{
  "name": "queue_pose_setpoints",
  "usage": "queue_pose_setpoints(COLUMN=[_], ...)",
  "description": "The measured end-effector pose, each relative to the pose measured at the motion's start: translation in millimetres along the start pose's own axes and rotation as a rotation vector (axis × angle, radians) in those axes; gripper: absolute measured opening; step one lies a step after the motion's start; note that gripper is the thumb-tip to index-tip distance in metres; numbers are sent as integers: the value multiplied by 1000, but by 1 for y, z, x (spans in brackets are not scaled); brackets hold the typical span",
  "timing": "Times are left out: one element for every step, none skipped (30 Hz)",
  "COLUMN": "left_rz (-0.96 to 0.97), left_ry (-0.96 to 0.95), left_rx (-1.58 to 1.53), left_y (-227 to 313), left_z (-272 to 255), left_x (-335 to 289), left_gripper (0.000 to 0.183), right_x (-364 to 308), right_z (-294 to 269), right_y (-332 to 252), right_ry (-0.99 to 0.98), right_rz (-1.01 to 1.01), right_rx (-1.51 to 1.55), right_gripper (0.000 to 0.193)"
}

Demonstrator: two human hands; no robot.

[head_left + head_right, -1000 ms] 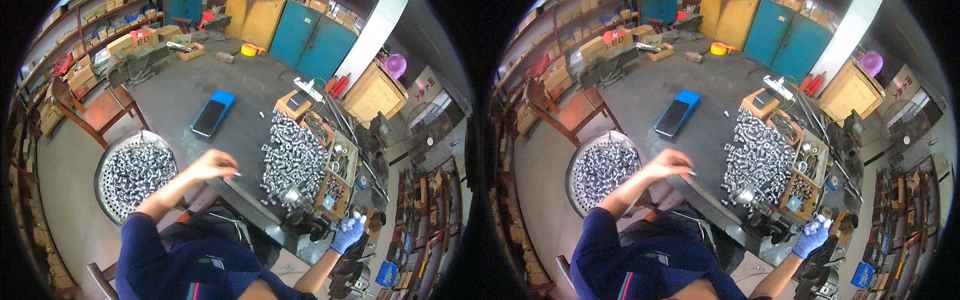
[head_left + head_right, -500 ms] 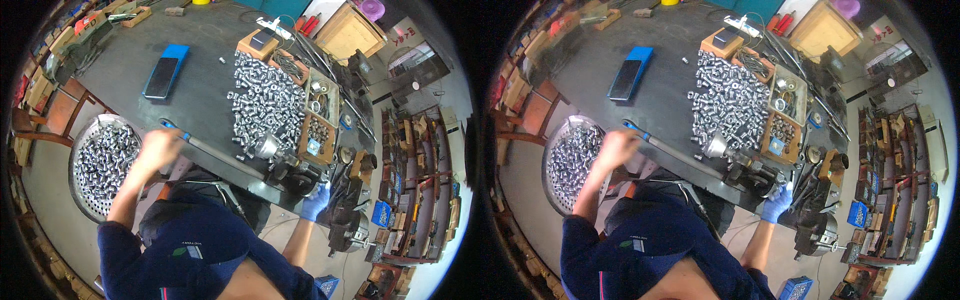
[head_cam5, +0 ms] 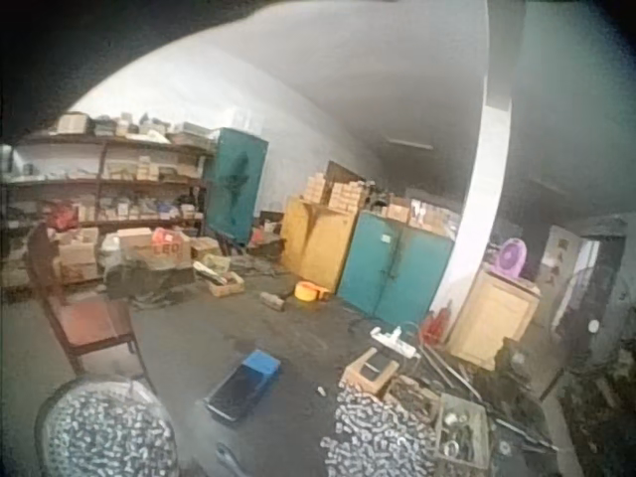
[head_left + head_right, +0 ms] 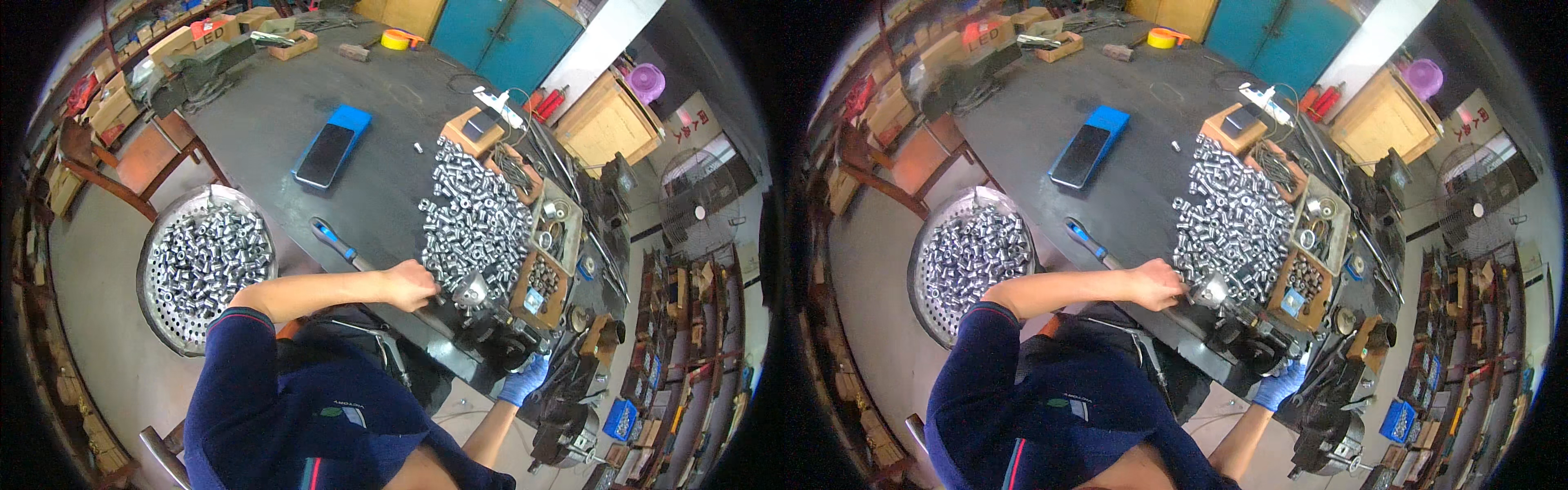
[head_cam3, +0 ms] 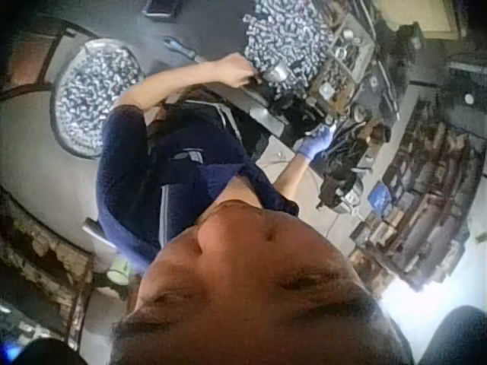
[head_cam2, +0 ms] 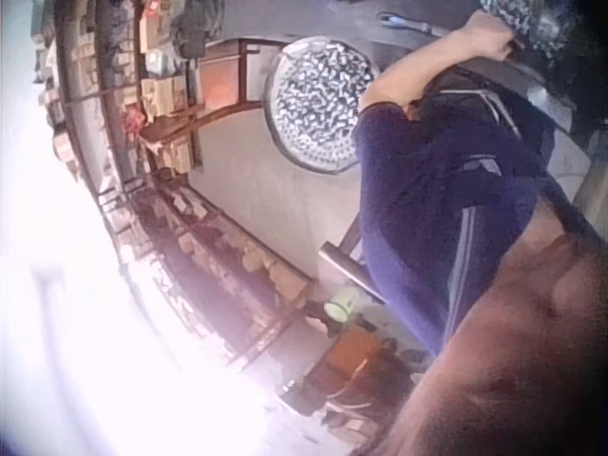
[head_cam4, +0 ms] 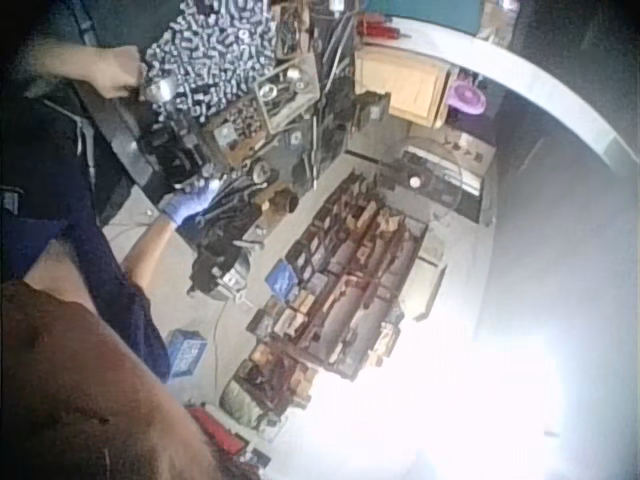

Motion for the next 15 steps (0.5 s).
queue_pose_setpoints(left_rz=[-7,-9,-70,-133,-195,-136,-350,-292,-324,-243,-186,-175,-165,-172,-186], left_ry=[12,38,71,103,131,204,-31,48,20,74,129,109,92,79,81], left_rx=[-7,-15,-138,-270,-403,-759,-1226,-1345,-1323,-1378,-1447,-1436,-1424,-1447,-1458], left_y=[-1,-4,-8,-10,-16,-24,-24,-28,-22,-19,-14,-13,-11,-6,-4], left_z=[-2,-5,-11,-19,-24,-27,-38,-41,-59,-67,-76,-82,-84,-81,-81], left_x=[-1,-2,-2,-3,-4,-3,-8,-11,-15,-18,-20,-21,-20,-16,-15], left_gripper=[18,20,19,19,19,16,13,16,21,22,19,19,19,19,19], right_x=[0,2,2,0,-2,-3,-5,-5,-5,-5,-3,-3,-6,-8,-6], right_z=[-1,-1,-2,1,5,9,11,16,21,27,26,24,21,17,22], right_y=[0,2,3,1,0,-2,-4,-4,-3,-2,-2,0,-1,-3,-1], right_ry=[-40,-81,-117,-26,69,129,191,244,273,300,289,247,220,198,237], right_rz=[-4,-6,-12,-57,-104,-114,-124,-125,-132,-140,-138,-125,-119,-120,-131], right_rx=[41,85,128,14,-100,-133,-165,-197,-188,-181,-163,-110,-68,-42,-40], right_gripper=[38,38,39,39,39,38,36,35,33,32,32,32,32,33,32])
Point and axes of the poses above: each hand's wrist, its own x-axis towards the middle knuckle, its own z-axis out of the palm, y = z × x, the point moved 5 cm from there along x, towards the middle knuckle, and after that the axes turned 11 degrees about -z, right-handed, at the moved point
